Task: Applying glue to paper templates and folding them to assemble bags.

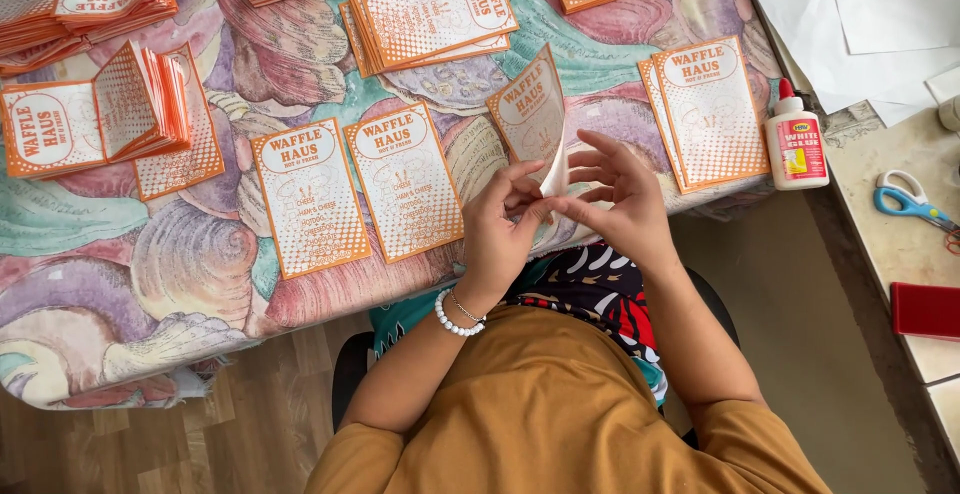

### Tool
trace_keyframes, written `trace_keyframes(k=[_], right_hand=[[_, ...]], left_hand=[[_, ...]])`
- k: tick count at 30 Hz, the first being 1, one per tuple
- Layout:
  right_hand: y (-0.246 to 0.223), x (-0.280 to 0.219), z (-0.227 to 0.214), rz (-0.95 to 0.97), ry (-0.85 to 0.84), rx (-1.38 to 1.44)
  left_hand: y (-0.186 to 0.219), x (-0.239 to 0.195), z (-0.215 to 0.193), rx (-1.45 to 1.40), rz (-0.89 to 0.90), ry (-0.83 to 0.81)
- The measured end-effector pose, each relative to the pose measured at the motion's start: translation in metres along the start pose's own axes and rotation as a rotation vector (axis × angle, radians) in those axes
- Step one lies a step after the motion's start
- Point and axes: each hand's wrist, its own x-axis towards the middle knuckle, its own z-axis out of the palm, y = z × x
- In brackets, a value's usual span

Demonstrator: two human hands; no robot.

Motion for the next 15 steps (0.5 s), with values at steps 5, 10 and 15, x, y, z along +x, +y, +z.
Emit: trace_keyframes(k=[5, 10, 15], right_hand=[[0.003, -0.003, -0.001, -0.058, 0.134, -0.037], [0.017, -0.002, -0.014, -0.172, 0.255, -0.152], [0.029, -0.003, -0.031, -0.333, 0.331, -0.463]], left_hand=[[0.004, 0.003, 0.002, -0.076, -0.013, -0.007], [0.008, -0.003, -0.011, 0.135, 0.146, 0.059], [0.037, -0.008, -0.037, 0.418, 0.250, 0.084]])
